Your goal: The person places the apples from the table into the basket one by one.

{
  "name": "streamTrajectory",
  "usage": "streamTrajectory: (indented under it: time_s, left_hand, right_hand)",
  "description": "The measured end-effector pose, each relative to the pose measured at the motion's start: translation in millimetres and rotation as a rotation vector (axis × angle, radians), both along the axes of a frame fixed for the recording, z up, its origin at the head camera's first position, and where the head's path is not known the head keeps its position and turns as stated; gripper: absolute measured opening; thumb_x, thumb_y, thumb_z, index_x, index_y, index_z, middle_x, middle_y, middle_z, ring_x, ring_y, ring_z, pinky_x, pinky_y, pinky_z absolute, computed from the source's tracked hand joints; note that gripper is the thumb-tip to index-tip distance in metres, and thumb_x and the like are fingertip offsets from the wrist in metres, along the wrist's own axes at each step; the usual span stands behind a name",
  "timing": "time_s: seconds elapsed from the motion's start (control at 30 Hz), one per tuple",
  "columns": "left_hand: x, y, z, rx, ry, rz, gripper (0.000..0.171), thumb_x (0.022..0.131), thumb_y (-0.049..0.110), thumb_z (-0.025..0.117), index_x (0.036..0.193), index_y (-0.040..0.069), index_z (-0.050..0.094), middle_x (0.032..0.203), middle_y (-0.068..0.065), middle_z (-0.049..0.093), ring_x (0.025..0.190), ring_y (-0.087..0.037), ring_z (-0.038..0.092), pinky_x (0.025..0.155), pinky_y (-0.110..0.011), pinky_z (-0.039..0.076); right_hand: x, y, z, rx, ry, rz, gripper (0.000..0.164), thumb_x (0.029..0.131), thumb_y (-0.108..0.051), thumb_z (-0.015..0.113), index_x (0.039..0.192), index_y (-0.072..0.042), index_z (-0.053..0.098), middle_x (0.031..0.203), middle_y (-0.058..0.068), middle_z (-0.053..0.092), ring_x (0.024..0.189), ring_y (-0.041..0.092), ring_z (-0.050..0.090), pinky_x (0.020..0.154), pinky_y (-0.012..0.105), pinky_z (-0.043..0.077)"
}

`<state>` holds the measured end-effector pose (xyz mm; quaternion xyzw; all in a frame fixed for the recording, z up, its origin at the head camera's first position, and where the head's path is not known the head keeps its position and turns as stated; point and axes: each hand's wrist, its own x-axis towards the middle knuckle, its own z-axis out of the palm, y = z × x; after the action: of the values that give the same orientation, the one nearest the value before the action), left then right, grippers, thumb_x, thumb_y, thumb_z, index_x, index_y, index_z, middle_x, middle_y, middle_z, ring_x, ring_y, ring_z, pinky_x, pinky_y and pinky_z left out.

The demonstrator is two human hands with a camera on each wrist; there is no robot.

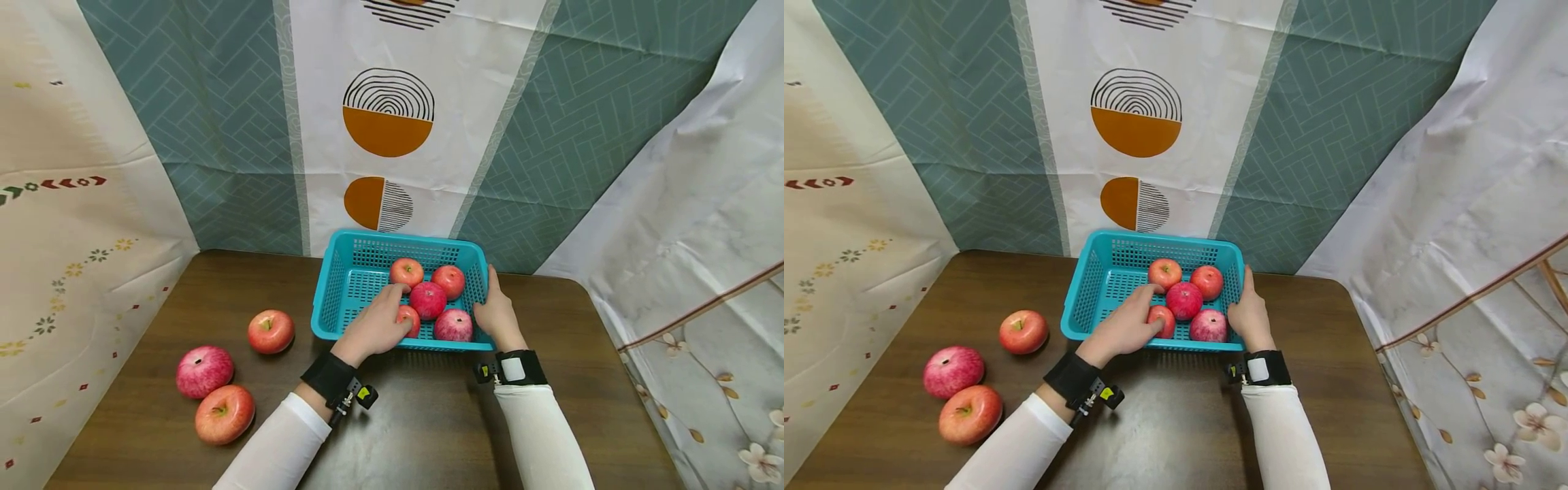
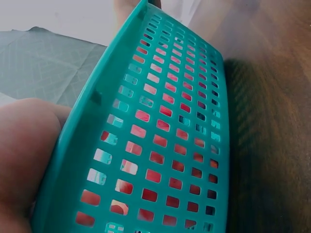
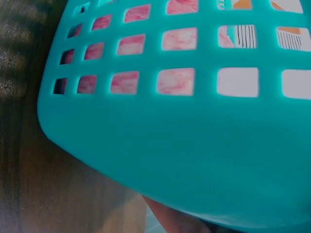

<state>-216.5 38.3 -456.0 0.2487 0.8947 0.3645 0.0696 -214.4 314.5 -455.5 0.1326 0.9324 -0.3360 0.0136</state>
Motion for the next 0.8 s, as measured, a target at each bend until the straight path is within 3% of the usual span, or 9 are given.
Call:
streamTrajectory:
  time_s: [0.13,0.33,0.47,0.8]
  left_hand:
    - [0.3,-1.5,-0.2,0.020,0.025,0.005,0.058,0.105,0.027,0.064,0.156,0.008,0.044,0.155,-0.009,0.048,0.131,-0.024,0.050,0.105,-0.047,0.051]
    - [-1.2,-5.9,2.9,0.127,0.058,-0.017,0.057,0.105,0.024,0.064,0.155,0.002,0.044,0.152,-0.016,0.049,0.132,-0.026,0.049,0.111,-0.047,0.047]
    - [3.7,-15.9,16.7,0.186,0.084,-0.040,0.056,0.105,0.019,0.065,0.154,0.003,0.044,0.151,-0.013,0.049,0.134,-0.026,0.049,0.112,-0.046,0.047]
    - [10.2,-51.8,50.4,0.198,0.179,-0.032,0.051,0.107,0.022,0.063,0.152,0.005,0.046,0.154,-0.011,0.047,0.141,-0.028,0.046,0.116,-0.050,0.043]
  right_hand:
    - [-0.1,-0.9,0.2,-0.005,-0.004,0.004,0.089,0.103,-0.009,0.055,0.172,-0.012,0.000,0.155,0.037,0.047,0.128,0.057,0.059,0.101,0.073,0.047]
    - [-0.1,-0.5,1.0,-0.010,-0.010,0.008,0.090,0.103,-0.009,0.056,0.172,-0.013,-0.001,0.155,0.037,0.045,0.128,0.058,0.058,0.102,0.074,0.046]
    - [0.0,-0.6,0.2,-0.010,-0.007,0.012,0.090,0.103,-0.008,0.056,0.172,-0.013,-0.002,0.155,0.038,0.046,0.128,0.058,0.059,0.101,0.074,0.046]
    - [1.9,-0.4,0.9,-0.010,0.005,0.019,0.089,0.104,-0.008,0.055,0.172,-0.012,-0.001,0.154,0.039,0.045,0.128,0.059,0.058,0.101,0.074,0.047]
